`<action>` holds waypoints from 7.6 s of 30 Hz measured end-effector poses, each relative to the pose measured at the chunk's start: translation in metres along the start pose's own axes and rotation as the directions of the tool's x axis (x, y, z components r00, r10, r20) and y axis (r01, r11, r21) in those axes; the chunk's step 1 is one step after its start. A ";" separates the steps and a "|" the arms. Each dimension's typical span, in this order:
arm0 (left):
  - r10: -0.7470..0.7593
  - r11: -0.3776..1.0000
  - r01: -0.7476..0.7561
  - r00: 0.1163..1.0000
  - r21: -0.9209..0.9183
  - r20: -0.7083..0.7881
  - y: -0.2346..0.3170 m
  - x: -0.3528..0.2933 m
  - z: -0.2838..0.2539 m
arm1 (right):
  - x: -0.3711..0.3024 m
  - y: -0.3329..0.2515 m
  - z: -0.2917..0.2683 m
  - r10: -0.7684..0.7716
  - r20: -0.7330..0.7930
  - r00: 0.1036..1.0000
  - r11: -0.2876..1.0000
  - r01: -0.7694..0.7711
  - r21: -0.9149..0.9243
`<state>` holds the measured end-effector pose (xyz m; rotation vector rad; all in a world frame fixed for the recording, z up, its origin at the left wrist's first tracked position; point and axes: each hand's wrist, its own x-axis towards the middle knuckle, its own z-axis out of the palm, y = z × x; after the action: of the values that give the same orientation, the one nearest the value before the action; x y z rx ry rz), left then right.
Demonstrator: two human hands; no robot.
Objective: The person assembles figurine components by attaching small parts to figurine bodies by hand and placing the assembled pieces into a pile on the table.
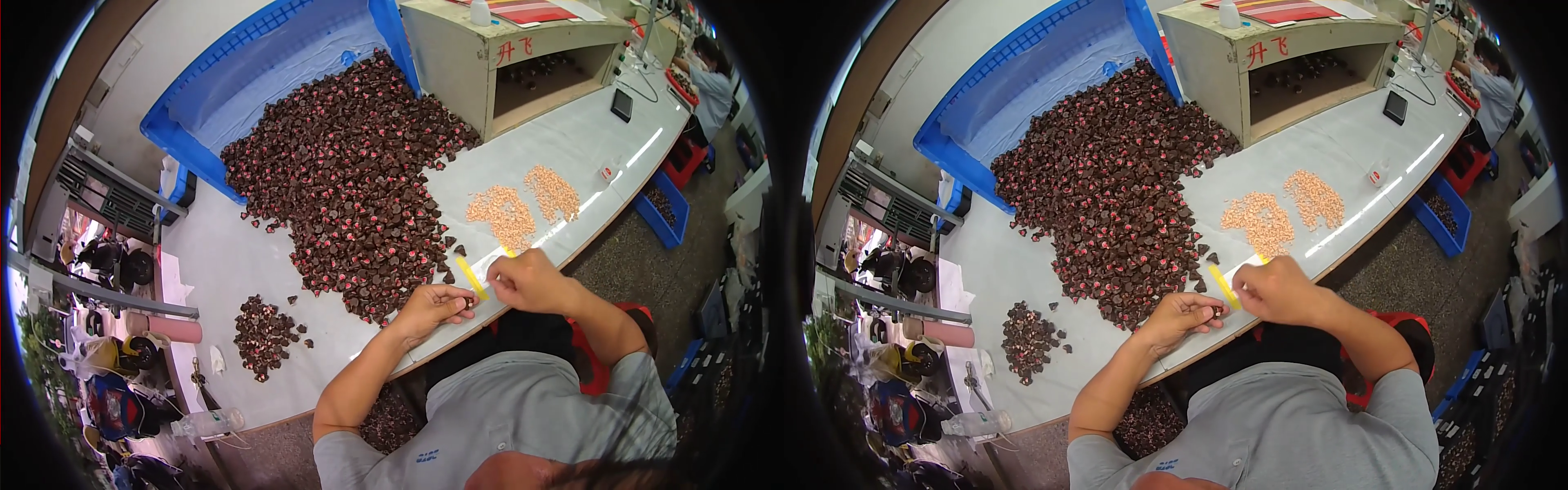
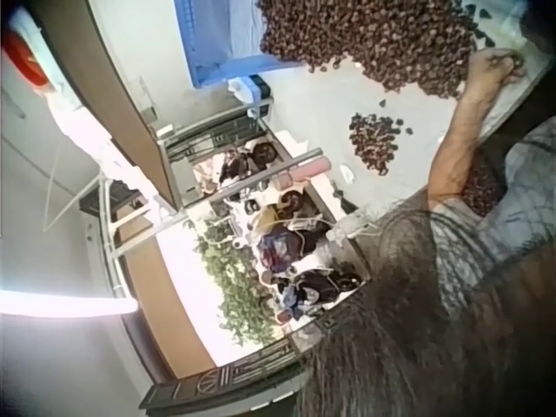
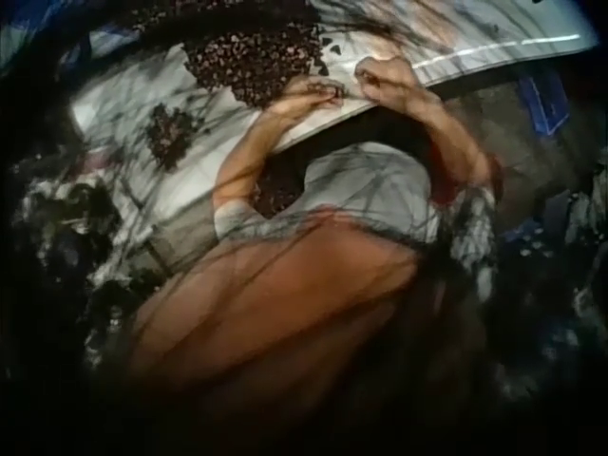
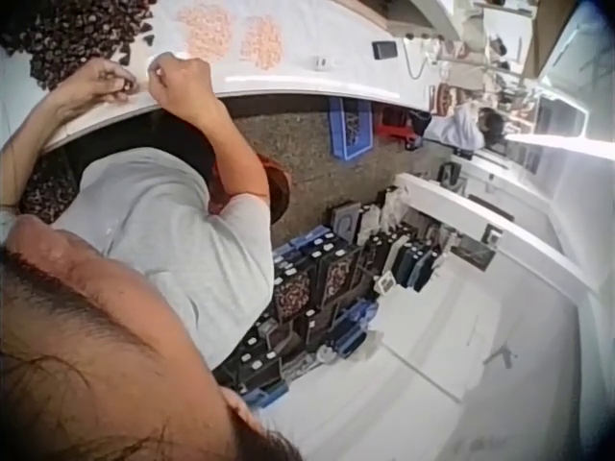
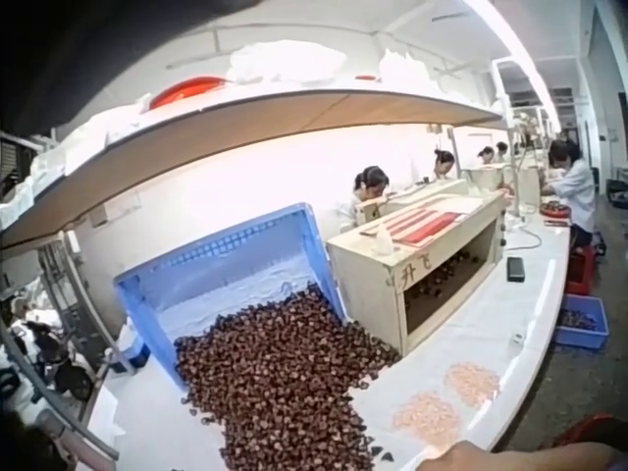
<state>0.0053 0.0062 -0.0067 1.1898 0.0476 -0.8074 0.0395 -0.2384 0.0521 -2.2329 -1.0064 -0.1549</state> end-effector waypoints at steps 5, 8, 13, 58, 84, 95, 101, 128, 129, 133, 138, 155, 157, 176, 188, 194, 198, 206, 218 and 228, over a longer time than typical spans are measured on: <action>0.004 1.000 -0.005 1.000 -0.013 -0.017 -0.001 0.000 0.000 | -0.007 -0.006 0.025 -0.044 -0.034 0.998 0.996 0.046 0.076; 0.006 1.000 -0.006 1.000 -0.013 -0.012 -0.002 0.000 -0.001 | -0.008 -0.006 0.031 -0.058 -0.048 0.997 0.998 0.059 0.037; -0.006 1.000 0.006 1.000 -0.010 -0.015 -0.001 0.001 0.001 | -0.009 -0.003 0.040 -0.095 -0.045 0.994 0.995 0.095 0.006; 0.848 -0.142 0.773 0.417 0.619 -0.327 0.019 -0.161 -0.174 | -0.038 0.047 0.001 0.548 -0.273 0.791 0.739 -0.305 0.600; 0.751 0.570 0.114 0.329 0.814 -0.572 -0.012 -0.101 -0.066 | -0.041 0.042 0.007 0.561 -0.213 0.800 0.712 -0.334 0.618; 0.710 -0.161 0.135 0.704 0.978 0.020 -0.020 -0.109 -0.023 | -0.043 0.042 0.004 0.565 -0.226 0.793 0.724 -0.345 0.597; 0.714 -0.173 0.096 0.697 0.980 0.058 -0.013 -0.109 -0.011 | -0.045 0.061 -0.004 0.544 -0.251 0.801 0.788 -0.386 0.479; 0.120 0.973 -0.117 0.993 0.201 -0.006 0.014 -0.005 0.006 | -0.046 0.058 -0.012 0.226 -0.059 0.972 0.960 -0.232 -0.156; 0.132 0.972 -0.131 0.991 0.197 0.008 0.013 -0.005 0.006 | -0.044 0.059 -0.012 0.175 -0.040 0.984 0.970 -0.179 -0.166; 0.082 0.971 -0.084 0.997 0.222 0.017 0.012 -0.005 0.007 | -0.038 0.066 -0.011 0.193 0.039 0.980 0.961 -0.181 -0.209; 0.034 0.972 -0.040 0.999 0.232 0.029 0.006 -0.004 0.007 | -0.025 0.065 -0.020 0.367 0.203 0.908 0.919 -0.319 -0.231; -0.003 0.986 -0.007 0.998 0.165 0.059 -0.001 0.002 0.015 | -0.041 -0.001 0.035 0.349 0.043 0.936 0.809 -0.325 0.491; 0.007 0.991 -0.014 0.998 0.131 0.058 -0.001 0.002 0.015 | -0.041 -0.006 0.045 0.350 0.069 0.934 0.785 -0.332 0.523; -0.017 0.991 0.003 0.995 0.137 0.097 -0.003 0.001 0.010 | -0.026 -0.002 0.030 -0.018 0.049 0.999 0.939 -0.001 0.345; 0.004 0.990 -0.014 0.997 0.138 0.073 -0.001 0.001 0.013 | -0.024 0.006 0.025 -0.075 0.036 0.997 0.958 0.062 0.282; 0.059 0.985 -0.062 0.998 0.159 0.022 0.001 0.002 0.010 | -0.004 0.020 -0.014 -0.058 0.080 0.995 0.996 0.063 -0.068; 0.055 0.996 -0.055 0.998 0.065 0.000 0.000 0.002 0.008 | 0.010 0.023 -0.021 -0.061 0.158 0.986 0.955 0.103 -0.277; 0.061 0.997 -0.061 0.998 0.046 -0.004 0.003 0.001 0.008 | 0.017 0.024 -0.016 -0.022 0.282 0.959 0.896 0.144 -0.420; 0.044 0.999 -0.044 0.999 0.023 -0.013 0.003 0.001 0.005 | 0.002 0.005 -0.001 -0.040 0.085 0.996 0.995 0.032 0.096; 0.030 1.000 -0.031 0.998 -0.001 -0.052 0.000 0.003 0.005 | -0.007 -0.003 0.028 -0.002 0.026 1.000 0.985 -0.003 0.173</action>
<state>0.0057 0.0003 -0.0056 1.2073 0.0723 -0.7498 0.0283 -0.2240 0.0294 -2.0821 -0.9943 -0.0364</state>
